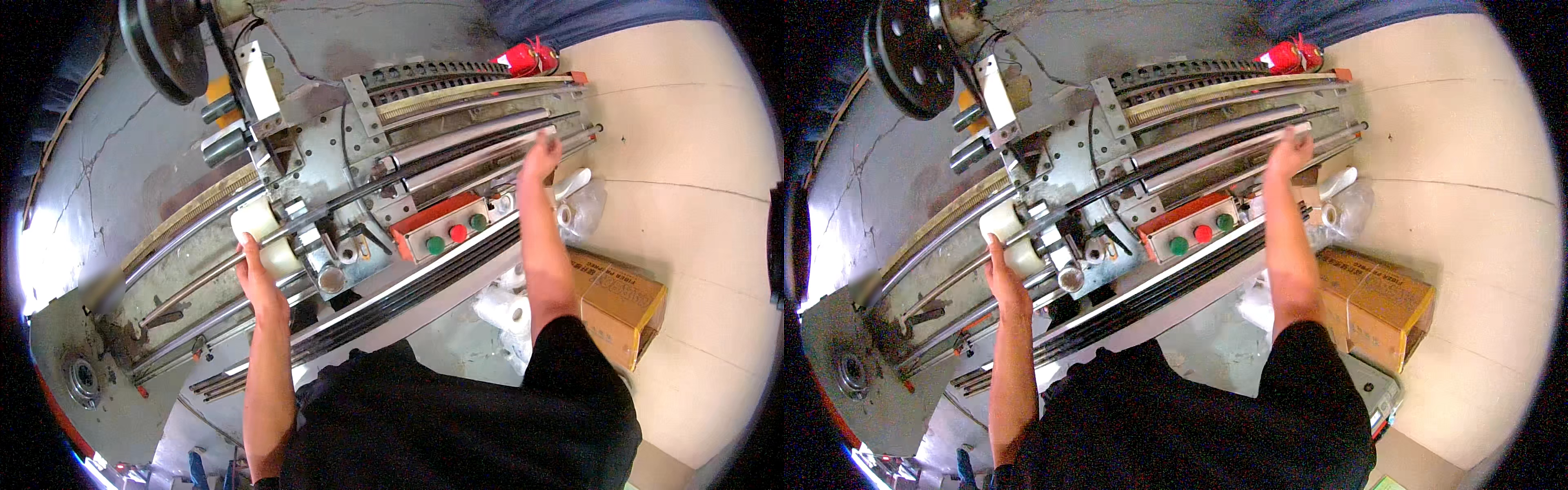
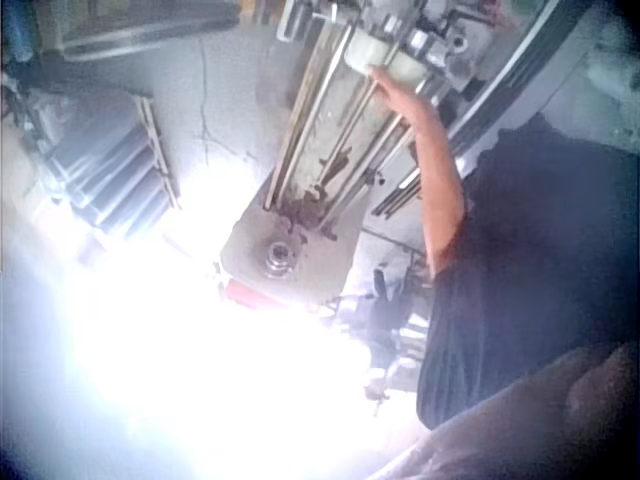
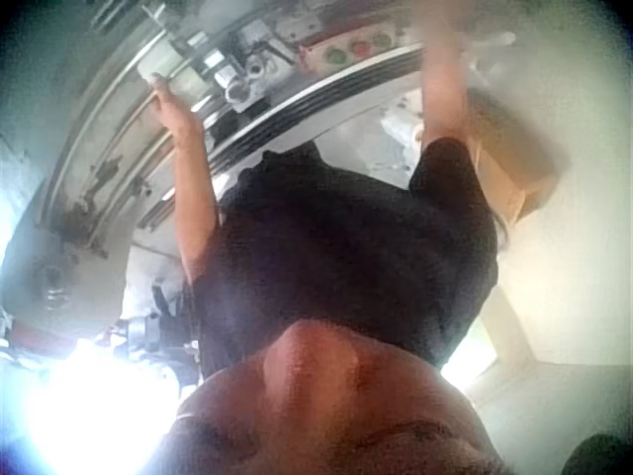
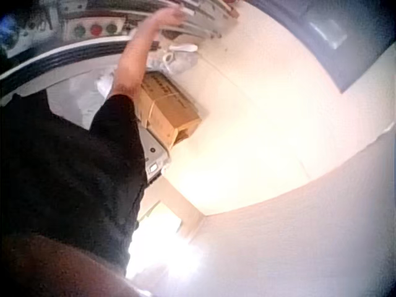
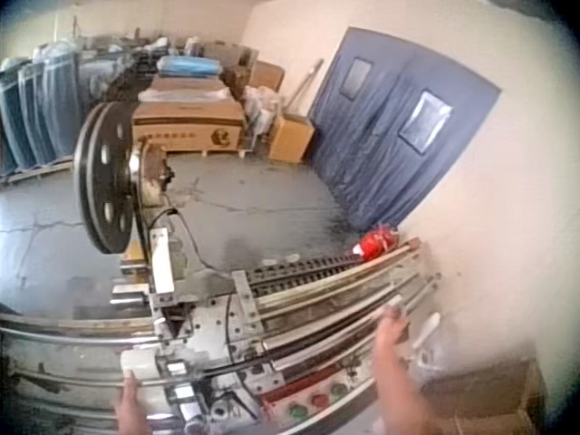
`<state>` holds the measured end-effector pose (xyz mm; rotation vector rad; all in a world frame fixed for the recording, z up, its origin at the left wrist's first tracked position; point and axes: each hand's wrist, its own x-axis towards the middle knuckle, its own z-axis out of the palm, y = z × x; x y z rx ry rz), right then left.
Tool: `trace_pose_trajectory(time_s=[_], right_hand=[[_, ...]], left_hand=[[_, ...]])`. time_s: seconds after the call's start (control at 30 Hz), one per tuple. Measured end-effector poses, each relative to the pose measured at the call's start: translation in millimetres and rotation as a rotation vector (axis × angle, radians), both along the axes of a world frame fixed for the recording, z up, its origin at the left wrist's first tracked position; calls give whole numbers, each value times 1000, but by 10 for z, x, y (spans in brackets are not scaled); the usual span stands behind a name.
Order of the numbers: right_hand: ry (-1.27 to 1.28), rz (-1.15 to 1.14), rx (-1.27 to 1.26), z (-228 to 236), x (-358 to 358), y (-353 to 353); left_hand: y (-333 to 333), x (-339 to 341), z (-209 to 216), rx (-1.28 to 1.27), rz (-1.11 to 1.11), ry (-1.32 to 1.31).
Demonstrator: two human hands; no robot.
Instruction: The person operates a metal taping machine, feeding long metal rods through rollers to apply tape. They adjust the machine settings and handle the rods one by one, stacking the finished pieces on a nearby rack.
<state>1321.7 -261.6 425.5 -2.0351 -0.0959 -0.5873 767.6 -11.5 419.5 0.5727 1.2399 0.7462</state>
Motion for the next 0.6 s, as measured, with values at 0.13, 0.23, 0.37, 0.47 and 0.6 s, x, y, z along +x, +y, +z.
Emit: trace_pose_trajectory(time_s=[0.13, 0.23, 0.37, 0.47, 0.6], right_hand=[[575, 170, 439, -116, 1142, -269], [770, 294, 454, -135, 2144, -957], [823, 181, 351, -395, 2752, -1054], [774, 143, 189, -649, 2798, -1033], [904, 149, 133, -547, 2473, -749]], left_hand=[[-52, 58, -158, 27, 93, 154], [-37, 44, -376, -79, 34, 397], [-104, 62, -197, 158, -4, 403], [-33, 105, 111, 126, 49, 182], [-84, 148, -132, 276, 54, 83]])
